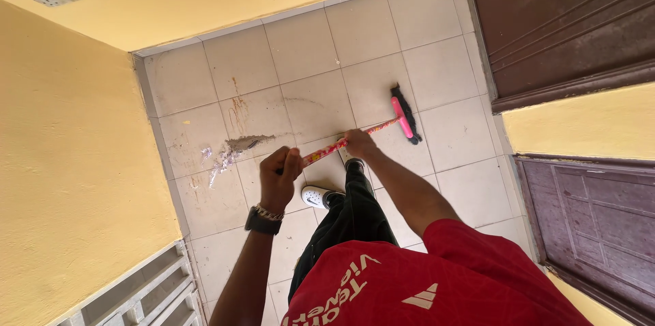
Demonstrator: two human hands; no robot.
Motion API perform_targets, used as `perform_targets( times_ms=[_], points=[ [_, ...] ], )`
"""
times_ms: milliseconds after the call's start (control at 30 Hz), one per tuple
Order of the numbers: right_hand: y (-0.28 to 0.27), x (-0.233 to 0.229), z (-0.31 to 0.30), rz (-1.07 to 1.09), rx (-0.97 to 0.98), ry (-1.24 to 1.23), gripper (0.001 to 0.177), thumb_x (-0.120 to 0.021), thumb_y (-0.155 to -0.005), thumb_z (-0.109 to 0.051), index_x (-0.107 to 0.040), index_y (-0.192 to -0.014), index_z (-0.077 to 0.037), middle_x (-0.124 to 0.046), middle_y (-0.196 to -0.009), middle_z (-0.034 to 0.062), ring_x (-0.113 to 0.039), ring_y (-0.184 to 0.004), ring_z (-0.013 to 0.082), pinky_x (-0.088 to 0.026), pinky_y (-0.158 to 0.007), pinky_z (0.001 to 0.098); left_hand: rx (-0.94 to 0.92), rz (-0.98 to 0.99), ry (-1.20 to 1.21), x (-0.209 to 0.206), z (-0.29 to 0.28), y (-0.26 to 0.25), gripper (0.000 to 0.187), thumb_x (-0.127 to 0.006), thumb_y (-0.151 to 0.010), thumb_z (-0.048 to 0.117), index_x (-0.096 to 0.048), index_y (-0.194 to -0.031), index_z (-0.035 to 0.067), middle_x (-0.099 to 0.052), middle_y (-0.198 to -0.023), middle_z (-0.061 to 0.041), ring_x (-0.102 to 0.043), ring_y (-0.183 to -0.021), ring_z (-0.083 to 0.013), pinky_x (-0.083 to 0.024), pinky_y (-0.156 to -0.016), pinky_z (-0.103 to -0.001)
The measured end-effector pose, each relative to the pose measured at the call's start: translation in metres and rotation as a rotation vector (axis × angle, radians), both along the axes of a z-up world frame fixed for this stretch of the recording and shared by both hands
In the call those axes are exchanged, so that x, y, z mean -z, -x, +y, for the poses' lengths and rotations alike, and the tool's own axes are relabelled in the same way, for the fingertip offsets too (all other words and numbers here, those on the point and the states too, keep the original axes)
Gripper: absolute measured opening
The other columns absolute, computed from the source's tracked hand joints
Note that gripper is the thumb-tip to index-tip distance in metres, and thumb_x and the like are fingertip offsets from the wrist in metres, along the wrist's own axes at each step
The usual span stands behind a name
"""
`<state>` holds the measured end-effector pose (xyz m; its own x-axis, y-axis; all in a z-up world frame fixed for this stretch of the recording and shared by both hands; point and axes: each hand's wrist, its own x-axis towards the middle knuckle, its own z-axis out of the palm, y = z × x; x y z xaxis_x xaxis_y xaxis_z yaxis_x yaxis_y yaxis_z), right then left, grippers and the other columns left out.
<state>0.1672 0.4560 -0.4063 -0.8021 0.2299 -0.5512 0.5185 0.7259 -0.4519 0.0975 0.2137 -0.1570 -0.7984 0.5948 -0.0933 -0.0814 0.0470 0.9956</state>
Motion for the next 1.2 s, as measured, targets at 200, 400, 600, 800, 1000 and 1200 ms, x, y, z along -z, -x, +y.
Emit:
perform_targets(
  times_ms=[200,400,600,800,1000,1200],
  points=[
    [0.041,-0.008,-0.120,-0.011,-0.088,0.103,0.019,-0.057,-0.092,-0.016,-0.069,-0.101,-0.004,-0.069,-0.111,0.0214,-0.067,-0.109,0.0377,-0.054,-0.094,0.0495,-0.230,0.075,0.114,-0.028,-0.119,0.003,0.042,-0.052,-0.111,0.025,-0.065,-0.078,0.003,-0.064,-0.066,-0.001,-0.039,-0.052,-0.0022,-0.031,-0.047,-0.024],
    [0.096,-0.063,-0.223,0.070,-0.308,0.249,0.017,-0.065,-0.093,-0.016,-0.070,-0.105,-0.005,-0.072,-0.109,0.0200,-0.070,-0.105,0.0368,-0.057,-0.091,0.0478,-0.433,0.166,0.128,-0.107,-0.180,-0.010,0.039,-0.052,-0.114,0.021,-0.060,-0.082,0.000,-0.060,-0.068,-0.005,-0.043,-0.056,-0.0060,-0.040,-0.054,-0.026],
    [0.111,-0.108,-0.243,0.100,-0.334,0.332,0.015,-0.064,-0.092,-0.013,-0.072,-0.104,-0.007,-0.072,-0.108,0.0159,-0.070,-0.105,0.0353,-0.057,-0.088,0.0481,-0.437,0.272,0.092,-0.146,-0.165,-0.028,0.034,-0.054,-0.115,0.019,-0.058,-0.088,0.000,-0.055,-0.067,-0.005,-0.044,-0.059,-0.0087,-0.049,-0.067,-0.032],
    [0.060,-0.129,-0.170,0.252,-0.158,0.288,0.011,-0.064,-0.090,-0.011,-0.069,-0.094,-0.002,-0.071,-0.104,0.0201,-0.070,-0.101,0.0380,-0.056,-0.086,0.0494,-0.214,0.219,-0.088,-0.162,-0.112,-0.048,0.029,-0.055,-0.115,0.018,-0.059,-0.092,0.000,-0.050,-0.061,-0.002,-0.043,-0.057,-0.0069,-0.054,-0.081,-0.038],
    [-0.062,-0.086,-0.051,0.336,0.259,0.084,0.012,-0.059,-0.085,-0.009,-0.068,-0.091,-0.003,-0.069,-0.100,0.0208,-0.068,-0.100,0.0399,-0.054,-0.089,0.0497,0.153,0.094,-0.027,-0.117,-0.019,-0.063,0.036,-0.057,-0.108,0.026,-0.060,-0.081,0.002,-0.062,-0.070,-0.003,-0.044,-0.057,-0.0035,-0.039,-0.054,-0.023],
    [-0.210,-0.061,0.042,0.061,0.721,-0.037,0.015,-0.059,-0.091,-0.012,-0.070,-0.097,-0.005,-0.072,-0.103,0.0208,-0.069,-0.102,0.0397,-0.055,-0.090,0.0505,0.461,-0.066,-0.128,-0.025,0.101,-0.114,0.036,-0.057,-0.111,0.021,-0.057,-0.077,0.006,-0.054,-0.064,0.003,-0.044,-0.058,-0.0020,-0.042,-0.056,-0.023]
  ],
)
